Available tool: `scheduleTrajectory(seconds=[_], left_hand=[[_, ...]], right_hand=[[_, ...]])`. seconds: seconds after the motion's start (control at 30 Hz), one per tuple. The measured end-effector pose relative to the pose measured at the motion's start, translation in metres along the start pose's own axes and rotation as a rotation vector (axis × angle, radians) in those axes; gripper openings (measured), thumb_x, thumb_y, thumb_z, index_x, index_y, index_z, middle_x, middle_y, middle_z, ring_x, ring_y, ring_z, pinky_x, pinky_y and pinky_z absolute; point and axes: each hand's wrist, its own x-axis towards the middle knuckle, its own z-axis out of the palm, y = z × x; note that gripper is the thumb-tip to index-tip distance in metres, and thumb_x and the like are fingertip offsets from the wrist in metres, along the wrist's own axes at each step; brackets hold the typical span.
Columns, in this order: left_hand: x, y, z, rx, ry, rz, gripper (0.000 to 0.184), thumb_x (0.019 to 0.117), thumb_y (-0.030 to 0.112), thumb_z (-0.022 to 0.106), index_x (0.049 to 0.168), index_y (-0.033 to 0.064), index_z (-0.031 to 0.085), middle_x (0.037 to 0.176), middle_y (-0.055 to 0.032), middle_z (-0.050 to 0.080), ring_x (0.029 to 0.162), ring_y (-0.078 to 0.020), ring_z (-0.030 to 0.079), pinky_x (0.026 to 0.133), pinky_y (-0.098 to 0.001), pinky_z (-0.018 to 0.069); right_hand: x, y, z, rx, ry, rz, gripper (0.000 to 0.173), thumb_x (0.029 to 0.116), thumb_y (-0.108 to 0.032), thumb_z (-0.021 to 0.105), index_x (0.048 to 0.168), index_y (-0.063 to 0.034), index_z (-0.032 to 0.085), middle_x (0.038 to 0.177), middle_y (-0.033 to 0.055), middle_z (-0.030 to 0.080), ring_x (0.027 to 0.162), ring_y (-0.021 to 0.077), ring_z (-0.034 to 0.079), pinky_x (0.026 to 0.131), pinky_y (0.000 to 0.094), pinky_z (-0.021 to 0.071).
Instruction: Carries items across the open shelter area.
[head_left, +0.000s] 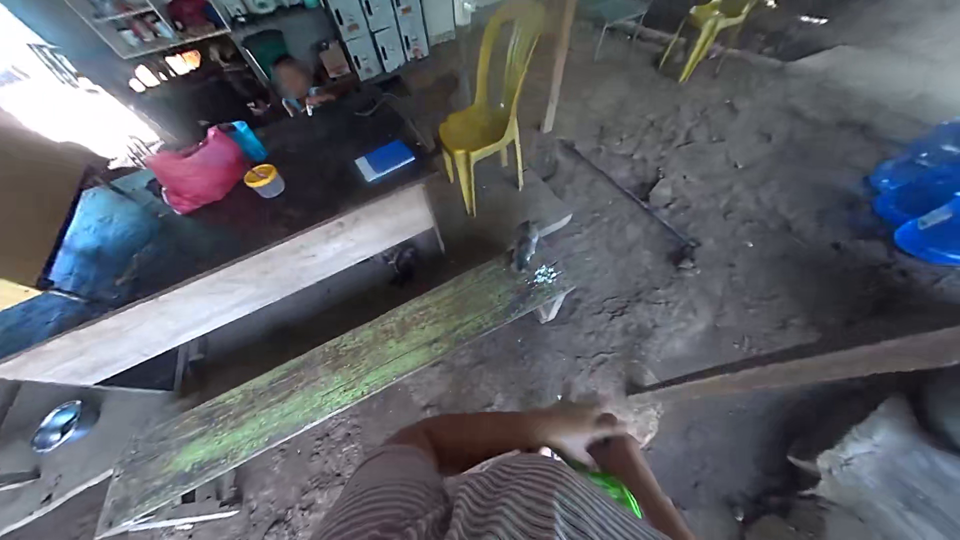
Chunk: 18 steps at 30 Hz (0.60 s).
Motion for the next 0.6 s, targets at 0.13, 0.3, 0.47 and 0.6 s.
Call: scheduleTrajectory(seconds=[0.13,0.3,0.47,0.6], left_hand=[[0.054,-0.061,-0.061,-0.253,0.101,-0.282,0.121,0.0687,0.034,0.096,0.164,0.0124,0.024,0.166,-0.0309,0.014,0.153,-0.0488,0.019,0.12,-0.0642,0.024],[0.112,-0.077,-0.105,-0.308,0.289,-0.197,0.11,0.0667,0.031,0.096,0.155,-0.0007,0.038,0.157,-0.0291,0.04,0.148,-0.0485,0.032,0.12,-0.0653,0.0229],[0.184,-0.096,-0.168,-0.293,0.269,-0.367,0.077,0.0818,0.035,0.086,0.142,-0.0003,0.055,0.131,-0.0224,0.066,0.13,-0.0375,0.059,0.122,-0.0678,0.015],[0.263,-0.118,-0.215,-0.364,0.254,-0.272,0.065,0.0884,0.032,0.08,0.139,-0.0008,0.057,0.126,-0.0269,0.065,0.12,-0.0413,0.062,0.105,-0.0612,0.0457]], right_hand=[[0.06,-0.021,-0.119,-0.051,-0.153,0.022,0.079,0.0822,-0.024,0.088,0.146,0.0009,0.049,0.119,0.031,0.067,0.113,0.0482,0.065,0.101,0.0637,0.0487],[0.152,-0.076,-0.211,-0.08,-0.369,-0.278,0.076,0.0814,-0.022,0.087,0.144,0.0002,0.051,0.117,0.0275,0.069,0.108,0.0429,0.067,0.099,0.0605,0.0513],[0.255,-0.1,-0.276,-0.13,-0.434,-0.418,0.07,0.0821,-0.022,0.086,0.14,0.0002,0.055,0.116,0.0274,0.069,0.108,0.0428,0.067,0.098,0.0604,0.0507],[0.318,-0.109,-0.346,-0.193,-0.413,-0.338,0.07,0.0808,-0.02,0.087,0.14,-0.0007,0.056,0.12,0.0269,0.068,0.112,0.0421,0.067,0.101,0.0592,0.0498]])
